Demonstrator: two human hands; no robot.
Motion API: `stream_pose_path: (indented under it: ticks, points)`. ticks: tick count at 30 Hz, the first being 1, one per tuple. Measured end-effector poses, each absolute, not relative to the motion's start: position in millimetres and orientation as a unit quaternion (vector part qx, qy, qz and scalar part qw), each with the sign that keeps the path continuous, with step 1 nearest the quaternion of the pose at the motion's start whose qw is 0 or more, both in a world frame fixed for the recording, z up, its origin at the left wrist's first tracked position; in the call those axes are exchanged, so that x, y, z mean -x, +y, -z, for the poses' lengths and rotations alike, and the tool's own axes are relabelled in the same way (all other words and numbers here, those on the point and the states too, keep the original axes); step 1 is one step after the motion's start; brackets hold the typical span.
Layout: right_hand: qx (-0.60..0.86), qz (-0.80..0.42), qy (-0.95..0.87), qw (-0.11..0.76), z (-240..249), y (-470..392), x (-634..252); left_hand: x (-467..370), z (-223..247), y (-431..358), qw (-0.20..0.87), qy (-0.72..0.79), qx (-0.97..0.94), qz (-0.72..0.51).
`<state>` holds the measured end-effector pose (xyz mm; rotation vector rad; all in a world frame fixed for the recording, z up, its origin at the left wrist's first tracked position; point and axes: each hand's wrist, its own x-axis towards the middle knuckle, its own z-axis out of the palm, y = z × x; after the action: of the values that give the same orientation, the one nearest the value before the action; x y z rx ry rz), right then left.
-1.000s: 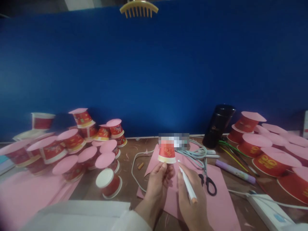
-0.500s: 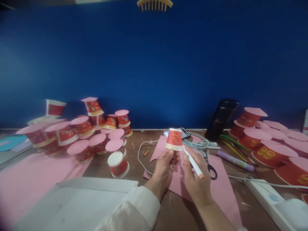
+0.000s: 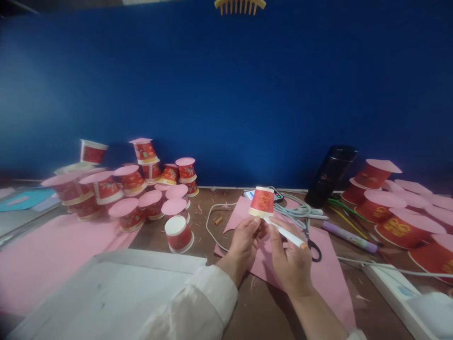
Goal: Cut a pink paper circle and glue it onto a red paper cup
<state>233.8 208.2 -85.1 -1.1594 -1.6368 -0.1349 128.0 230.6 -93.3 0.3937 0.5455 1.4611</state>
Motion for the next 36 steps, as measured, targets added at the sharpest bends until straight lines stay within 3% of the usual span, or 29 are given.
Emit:
stream_pose_path:
  ticks: [36]
  points:
    - [0.507,0.052,-0.684,0.521,83.2,208.7,-232.7,-127.4,98.9,231.3,0.68,0.266,-0.191,-0.656]
